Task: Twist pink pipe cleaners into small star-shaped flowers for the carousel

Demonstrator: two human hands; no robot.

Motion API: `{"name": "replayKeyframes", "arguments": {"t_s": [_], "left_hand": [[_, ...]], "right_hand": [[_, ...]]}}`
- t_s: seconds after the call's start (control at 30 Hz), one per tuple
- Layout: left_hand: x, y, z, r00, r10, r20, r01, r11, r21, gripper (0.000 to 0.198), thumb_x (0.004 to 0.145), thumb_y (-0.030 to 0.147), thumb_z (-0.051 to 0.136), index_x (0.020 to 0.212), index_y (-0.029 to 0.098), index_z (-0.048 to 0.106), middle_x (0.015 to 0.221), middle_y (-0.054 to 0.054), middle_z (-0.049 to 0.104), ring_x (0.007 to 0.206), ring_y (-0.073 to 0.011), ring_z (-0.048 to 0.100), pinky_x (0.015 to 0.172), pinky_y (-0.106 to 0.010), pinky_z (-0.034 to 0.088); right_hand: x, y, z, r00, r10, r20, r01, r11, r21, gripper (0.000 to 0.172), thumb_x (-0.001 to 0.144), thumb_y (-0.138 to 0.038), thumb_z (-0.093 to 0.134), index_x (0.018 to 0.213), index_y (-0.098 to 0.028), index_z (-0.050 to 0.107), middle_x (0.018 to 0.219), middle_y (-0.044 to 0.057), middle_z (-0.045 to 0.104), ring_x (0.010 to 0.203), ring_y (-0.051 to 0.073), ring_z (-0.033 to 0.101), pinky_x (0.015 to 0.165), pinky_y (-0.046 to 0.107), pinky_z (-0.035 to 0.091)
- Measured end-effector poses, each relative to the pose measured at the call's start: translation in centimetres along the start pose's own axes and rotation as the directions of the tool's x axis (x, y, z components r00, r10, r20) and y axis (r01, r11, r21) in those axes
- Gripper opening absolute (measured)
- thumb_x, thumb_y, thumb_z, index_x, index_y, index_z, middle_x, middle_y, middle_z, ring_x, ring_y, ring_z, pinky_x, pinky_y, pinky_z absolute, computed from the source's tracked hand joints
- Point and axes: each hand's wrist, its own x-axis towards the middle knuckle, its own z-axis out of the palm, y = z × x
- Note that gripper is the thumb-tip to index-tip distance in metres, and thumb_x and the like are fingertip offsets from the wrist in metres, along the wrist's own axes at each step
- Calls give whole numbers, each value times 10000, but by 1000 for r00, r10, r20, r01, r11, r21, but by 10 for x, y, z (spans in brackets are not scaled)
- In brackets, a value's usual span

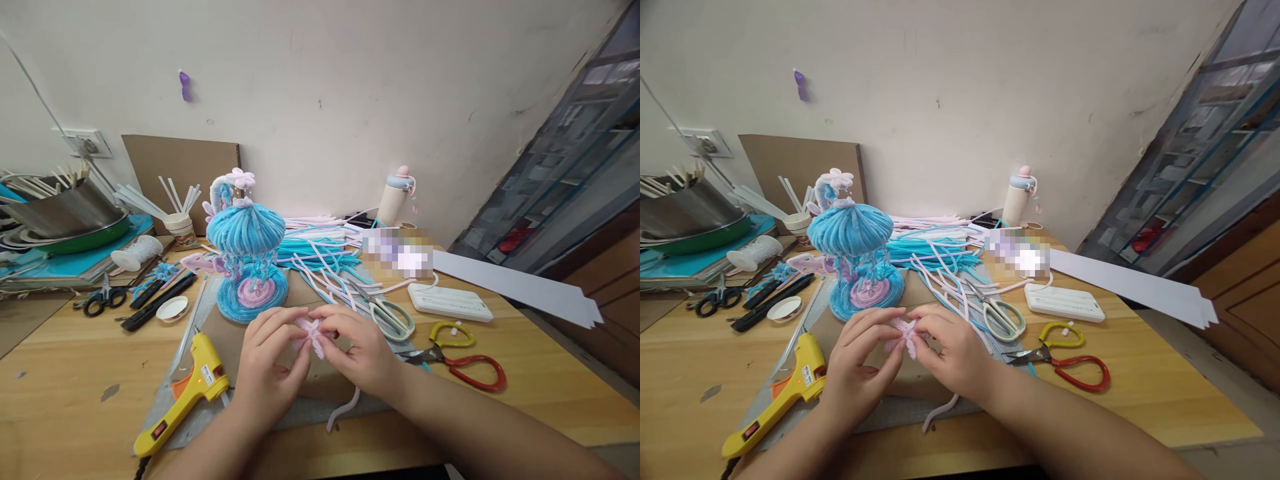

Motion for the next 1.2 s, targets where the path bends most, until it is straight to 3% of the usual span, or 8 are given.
{"name": "replayKeyframes", "arguments": {"t_s": [0.13, 0.57, 1.2], "left_hand": [[1, 2, 0, 1000, -1, 12, 1, 999, -38, 136, 728, 81, 598, 787, 203, 581, 964, -56, 647, 910, -199, 570, 815, -368, 444], [2, 4, -3, 997, -4, 73, 16, 986, -165, 155, 735, 50, 577, 781, 194, 546, 909, -46, 587, 859, -172, 541, 752, -314, 441], [1, 2, -2, 995, -18, 93, 37, 978, -207, 155, 738, 44, 575, 770, 192, 537, 894, -38, 588, 851, -165, 543, 752, -310, 439]], "right_hand": [[3, 1, -6, 997, -44, 66, 42, 999, 30, 101, 820, -145, 542, 881, -196, 605, 1027, 88, 646, 984, 183, 605, 854, 319, 489], [6, 0, -11, 990, -74, 120, 71, 997, 34, 112, 792, -150, 561, 881, -202, 605, 1006, 88, 654, 941, 177, 619, 827, 308, 507], [5, 2, -10, 990, -81, 116, 73, 995, 67, 94, 788, -137, 564, 860, -185, 600, 953, 81, 648, 901, 166, 615, 801, 287, 501]]}}
